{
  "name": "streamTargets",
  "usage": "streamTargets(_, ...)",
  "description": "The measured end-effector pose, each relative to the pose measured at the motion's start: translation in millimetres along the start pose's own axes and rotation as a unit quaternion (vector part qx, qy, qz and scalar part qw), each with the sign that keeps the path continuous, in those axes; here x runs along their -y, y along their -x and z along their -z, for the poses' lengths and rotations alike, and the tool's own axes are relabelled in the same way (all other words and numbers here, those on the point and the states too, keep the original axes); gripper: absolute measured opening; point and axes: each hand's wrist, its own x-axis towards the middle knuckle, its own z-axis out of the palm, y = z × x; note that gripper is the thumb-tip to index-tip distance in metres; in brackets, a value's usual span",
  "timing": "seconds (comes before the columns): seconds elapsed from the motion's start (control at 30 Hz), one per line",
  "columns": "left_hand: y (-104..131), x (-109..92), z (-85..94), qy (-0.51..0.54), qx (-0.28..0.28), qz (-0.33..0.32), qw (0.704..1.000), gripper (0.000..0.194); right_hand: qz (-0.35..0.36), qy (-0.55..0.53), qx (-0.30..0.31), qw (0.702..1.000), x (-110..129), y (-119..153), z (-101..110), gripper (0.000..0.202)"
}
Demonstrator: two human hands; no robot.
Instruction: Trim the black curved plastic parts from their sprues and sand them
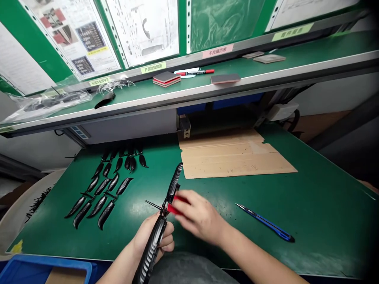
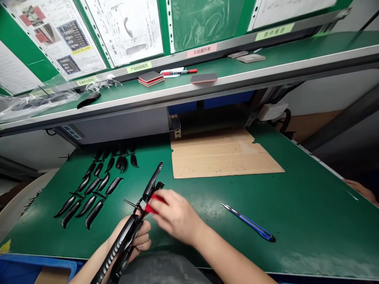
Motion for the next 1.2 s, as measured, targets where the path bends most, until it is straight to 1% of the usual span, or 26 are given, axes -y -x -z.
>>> streamTargets(0.03, -2, -1, -0.6, 0.004, 0.007, 0.001, 1.0, 0.032, 0.006, -0.006, 0.005, 1.0, -2, 1, 1, 0.034)
streamTargets(0.07, -4, -1, -1.3, 0.007, 0.014, 0.001, 1.0, 0.033, 0.001, -0.009, -0.003, 1.0, -4, 1, 1, 0.034)
streamTargets(0.13, -7, -3, -3.2, 0.01, 0.024, 0.005, 1.0, 0.034, -0.025, -0.013, -0.032, 0.999, -7, 1, 3, 0.033)
streamTargets(0.17, -9, -4, -4.3, 0.01, 0.026, 0.01, 1.0, 0.035, -0.026, -0.015, -0.033, 0.999, -9, 0, 4, 0.033)
streamTargets(0.27, -13, -6, -7.5, 0.013, 0.03, 0.014, 0.999, 0.04, -0.002, -0.018, -0.006, 1.0, -13, -1, 7, 0.033)
streamTargets(0.37, -17, -9, -9.8, 0.015, 0.026, 0.012, 0.999, 0.038, -0.03, -0.021, -0.038, 0.999, -16, -3, 8, 0.032)
streamTargets(0.47, -18, -11, -9.8, 0.02, 0.029, 0.019, 0.999, 0.038, -0.003, -0.037, -0.001, 0.999, -24, -4, 6, 0.032)
streamTargets(0.5, -18, -12, -9.0, 0.024, 0.029, 0.017, 0.999, 0.035, -0.013, -0.044, -0.001, 0.999, -28, -4, 5, 0.032)
streamTargets(0.57, -17, -13, -6.0, 0.029, 0.031, 0.018, 0.999, 0.023, -0.081, -0.074, -0.045, 0.993, -36, -3, 3, 0.031)
streamTargets(0.6, -17, -13, -4.2, 0.03, 0.035, 0.02, 0.999, 0.022, -0.118, -0.098, -0.072, 0.985, -40, -2, 3, 0.032)
streamTargets(0.63, -16, -14, -2.4, 0.03, 0.041, 0.025, 0.998, 0.024, -0.141, -0.125, -0.091, 0.978, -41, -1, 3, 0.033)
streamTargets(0.67, -16, -14, -0.9, 0.029, 0.047, 0.029, 0.998, 0.027, -0.144, -0.152, -0.097, 0.973, -41, 0, 3, 0.035)
streamTargets(0.8, -17, -15, 0.1, 0.02, 0.036, 0.035, 0.999, 0.032, -0.079, -0.221, -0.079, 0.969, -31, 4, 2, 0.037)
streamTargets(0.87, -18, -15, -1.5, 0.014, 0.024, 0.026, 0.999, 0.032, -0.072, -0.239, -0.083, 0.965, -25, 5, -1, 0.036)
streamTargets(1.0, -20, -14, -1.6, 0.013, 0.004, 0.022, 1.0, 0.031, -0.094, -0.274, -0.084, 0.953, -21, 5, -5, 0.034)
streamTargets(1.07, -20, -14, 1.0, 0.02, -0.005, 0.031, 0.999, 0.031, -0.117, -0.312, -0.057, 0.941, -21, 4, -1, 0.032)
streamTargets(1.1, -19, -14, 2.6, 0.024, -0.009, 0.037, 0.999, 0.031, -0.134, -0.339, -0.033, 0.931, -22, 4, 3, 0.032)
streamTargets(1.17, -18, -14, 5.3, 0.034, -0.01, 0.048, 0.998, 0.031, -0.174, -0.398, 0.018, 0.901, -24, 4, 11, 0.033)
streamTargets(1.2, -17, -14, 6.1, 0.038, -0.007, 0.052, 0.998, 0.031, -0.193, -0.419, 0.024, 0.887, -25, 4, 15, 0.033)
